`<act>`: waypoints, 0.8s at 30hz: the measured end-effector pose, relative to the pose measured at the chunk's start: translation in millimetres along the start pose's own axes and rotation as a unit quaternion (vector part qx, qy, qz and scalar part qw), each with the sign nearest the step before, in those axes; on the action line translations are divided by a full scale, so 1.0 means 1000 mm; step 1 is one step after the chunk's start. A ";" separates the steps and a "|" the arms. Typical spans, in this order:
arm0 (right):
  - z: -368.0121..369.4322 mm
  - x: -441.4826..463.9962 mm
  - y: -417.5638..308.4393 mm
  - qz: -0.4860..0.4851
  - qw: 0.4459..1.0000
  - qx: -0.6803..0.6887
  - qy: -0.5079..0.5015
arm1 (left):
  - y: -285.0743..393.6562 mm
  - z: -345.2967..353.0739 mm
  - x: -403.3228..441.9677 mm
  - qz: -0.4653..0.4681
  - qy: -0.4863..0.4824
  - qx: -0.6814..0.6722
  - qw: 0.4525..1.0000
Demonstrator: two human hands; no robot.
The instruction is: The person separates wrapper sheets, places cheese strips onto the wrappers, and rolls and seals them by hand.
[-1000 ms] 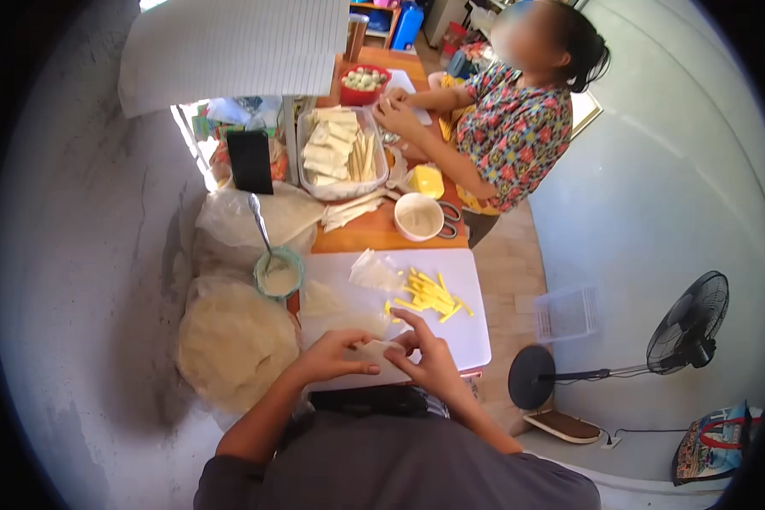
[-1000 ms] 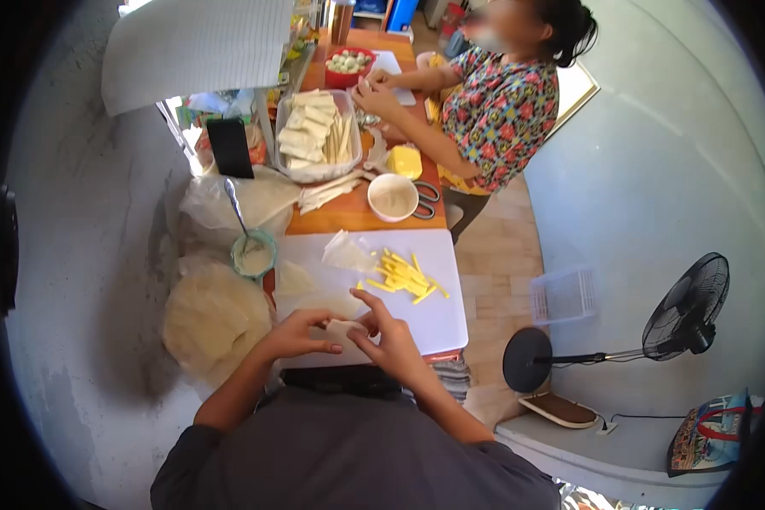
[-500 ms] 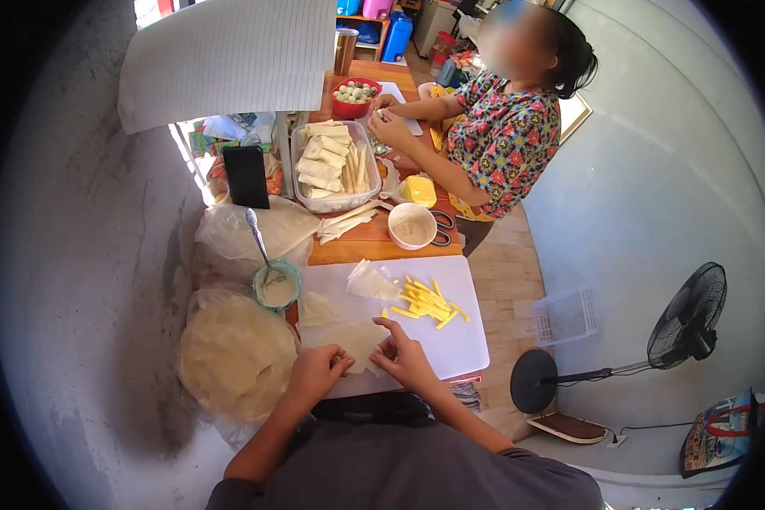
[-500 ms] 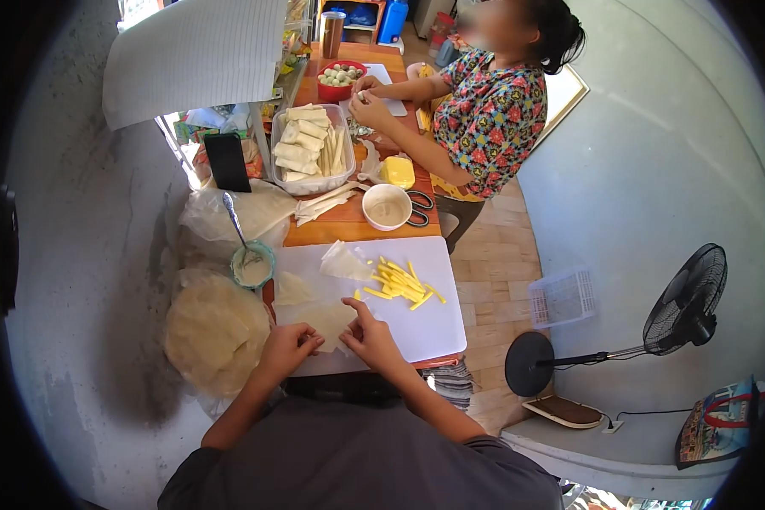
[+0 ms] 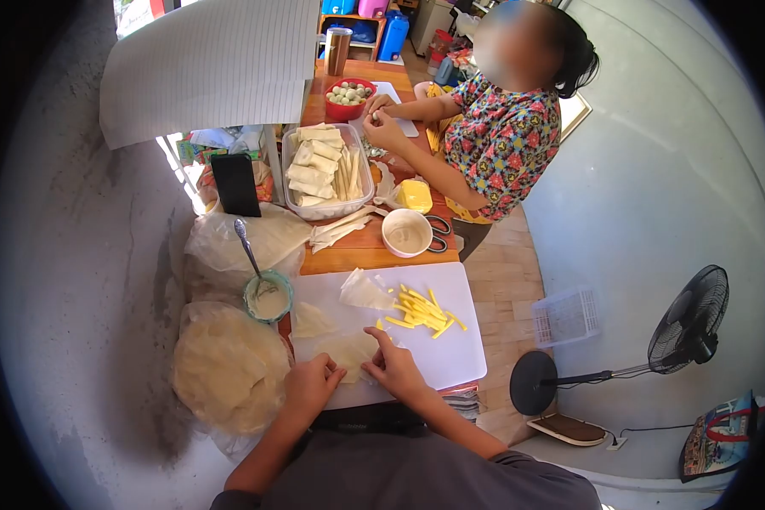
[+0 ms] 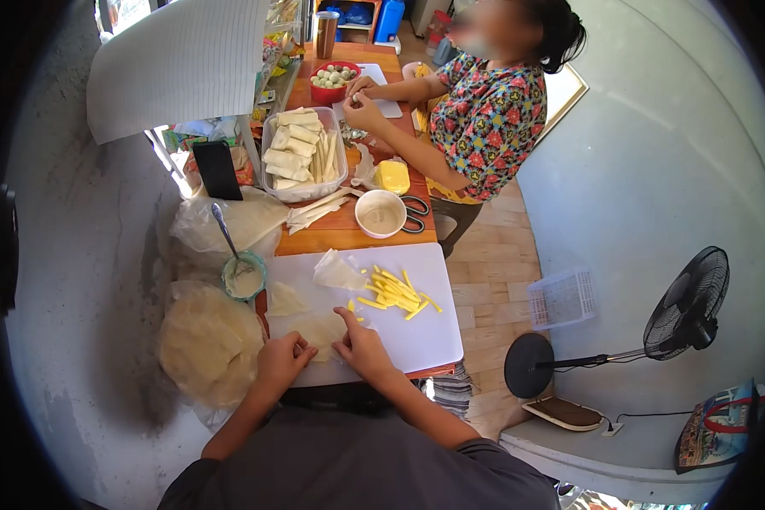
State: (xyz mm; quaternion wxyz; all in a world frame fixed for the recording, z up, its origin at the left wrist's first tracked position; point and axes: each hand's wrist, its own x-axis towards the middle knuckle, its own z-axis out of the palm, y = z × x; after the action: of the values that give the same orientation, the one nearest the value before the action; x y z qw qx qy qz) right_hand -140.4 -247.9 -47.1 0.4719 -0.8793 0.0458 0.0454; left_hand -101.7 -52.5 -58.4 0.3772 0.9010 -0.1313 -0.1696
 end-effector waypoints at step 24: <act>-0.007 -0.003 -0.008 -0.016 0.998 -0.062 0.021 | 0.012 -0.010 -0.003 0.022 0.026 0.073 0.997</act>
State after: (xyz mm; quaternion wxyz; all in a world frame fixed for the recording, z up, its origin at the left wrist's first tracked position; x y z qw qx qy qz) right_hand -141.8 -248.7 -36.1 0.4162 -0.9082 0.0386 0.0220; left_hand -101.6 -53.5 -42.1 0.3177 0.9270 -0.1529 -0.1283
